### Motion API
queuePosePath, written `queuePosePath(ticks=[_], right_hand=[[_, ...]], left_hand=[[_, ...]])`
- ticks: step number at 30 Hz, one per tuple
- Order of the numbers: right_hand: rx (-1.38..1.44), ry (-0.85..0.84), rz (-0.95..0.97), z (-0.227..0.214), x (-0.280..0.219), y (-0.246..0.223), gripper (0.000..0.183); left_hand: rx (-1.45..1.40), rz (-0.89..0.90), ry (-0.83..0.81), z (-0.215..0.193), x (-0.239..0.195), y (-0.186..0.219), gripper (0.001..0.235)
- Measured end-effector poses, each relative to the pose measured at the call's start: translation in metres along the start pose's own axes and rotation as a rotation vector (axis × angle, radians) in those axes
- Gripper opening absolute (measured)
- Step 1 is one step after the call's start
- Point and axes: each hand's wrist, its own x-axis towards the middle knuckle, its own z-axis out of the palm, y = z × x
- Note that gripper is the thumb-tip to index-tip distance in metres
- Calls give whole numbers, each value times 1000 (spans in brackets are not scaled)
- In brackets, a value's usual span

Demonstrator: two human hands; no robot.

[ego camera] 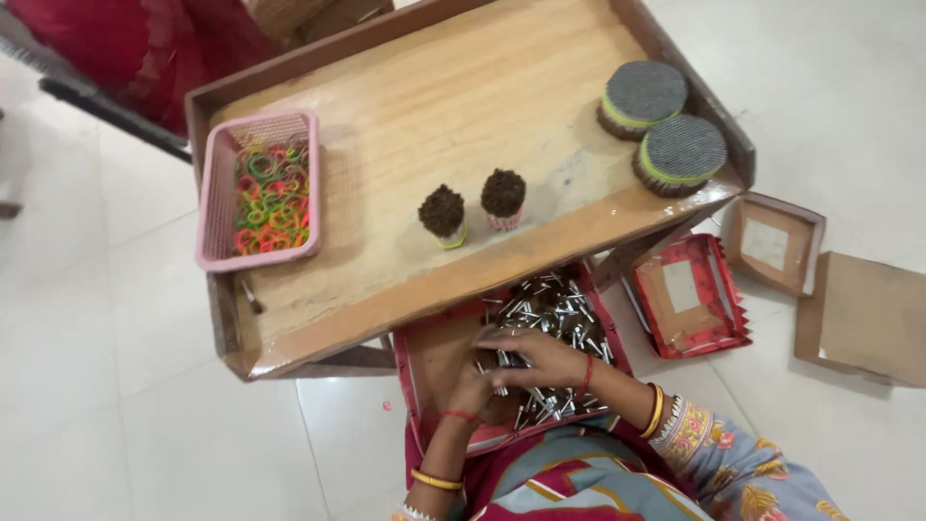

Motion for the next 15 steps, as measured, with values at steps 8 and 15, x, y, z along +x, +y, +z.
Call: queuePosePath(ticks=[8, 15], right_hand=[[50, 218, 104, 0, -3, 3, 30], [73, 315, 98, -4, -3, -12, 15]], left_hand=[[382, 257, 110, 25, -7, 26, 79], [88, 124, 220, -30, 14, -36, 61]])
